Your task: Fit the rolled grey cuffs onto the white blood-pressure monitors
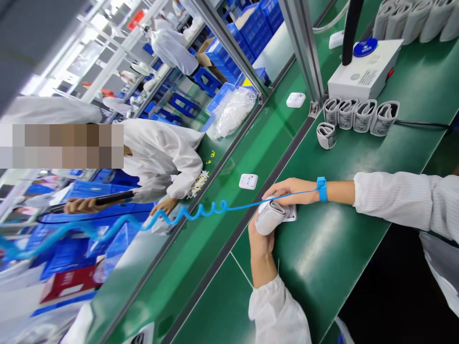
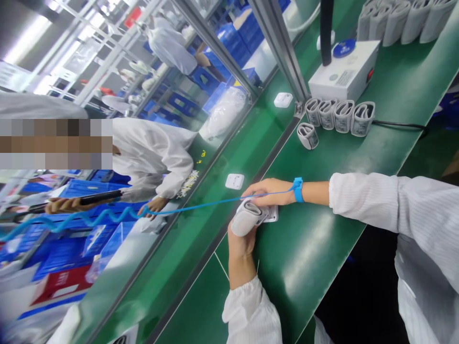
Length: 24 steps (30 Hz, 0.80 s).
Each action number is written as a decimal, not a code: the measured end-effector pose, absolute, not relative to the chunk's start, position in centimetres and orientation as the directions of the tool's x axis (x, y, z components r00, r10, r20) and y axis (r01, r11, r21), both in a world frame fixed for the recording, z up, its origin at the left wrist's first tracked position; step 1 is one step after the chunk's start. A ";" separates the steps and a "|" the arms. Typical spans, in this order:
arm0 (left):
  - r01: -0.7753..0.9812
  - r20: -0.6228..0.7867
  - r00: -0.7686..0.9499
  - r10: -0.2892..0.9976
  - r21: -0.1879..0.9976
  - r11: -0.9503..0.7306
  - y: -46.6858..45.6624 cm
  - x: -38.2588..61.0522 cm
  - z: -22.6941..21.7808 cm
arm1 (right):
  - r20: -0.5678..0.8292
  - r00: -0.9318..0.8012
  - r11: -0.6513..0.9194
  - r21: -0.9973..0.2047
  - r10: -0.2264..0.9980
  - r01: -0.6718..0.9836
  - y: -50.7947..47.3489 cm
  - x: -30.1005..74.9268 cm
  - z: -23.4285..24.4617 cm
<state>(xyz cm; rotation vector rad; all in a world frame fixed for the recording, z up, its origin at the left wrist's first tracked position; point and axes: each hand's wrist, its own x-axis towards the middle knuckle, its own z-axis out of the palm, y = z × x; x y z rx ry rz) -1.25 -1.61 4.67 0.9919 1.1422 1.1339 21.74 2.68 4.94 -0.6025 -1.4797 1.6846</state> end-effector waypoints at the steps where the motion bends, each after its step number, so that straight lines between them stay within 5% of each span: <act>1: -0.139 -0.155 0.050 0.987 0.977 0.161 -1.7 -1.2 4.8 | 0.116 -0.588 -0.048 -0.966 0.800 -0.256 2.8 21.8 5.0; 10: 0.058 -0.121 0.079 0.989 0.991 0.117 -2.4 -0.1 7.5 | 0.103 -0.656 -0.126 -0.948 0.748 -0.292 4.1 22.5 4.7; 24: 0.087 -0.035 0.022 0.999 0.996 0.033 -2.8 0.7 7.7 | 0.104 -0.663 -0.184 -0.919 0.741 -0.349 4.2 22.5 3.8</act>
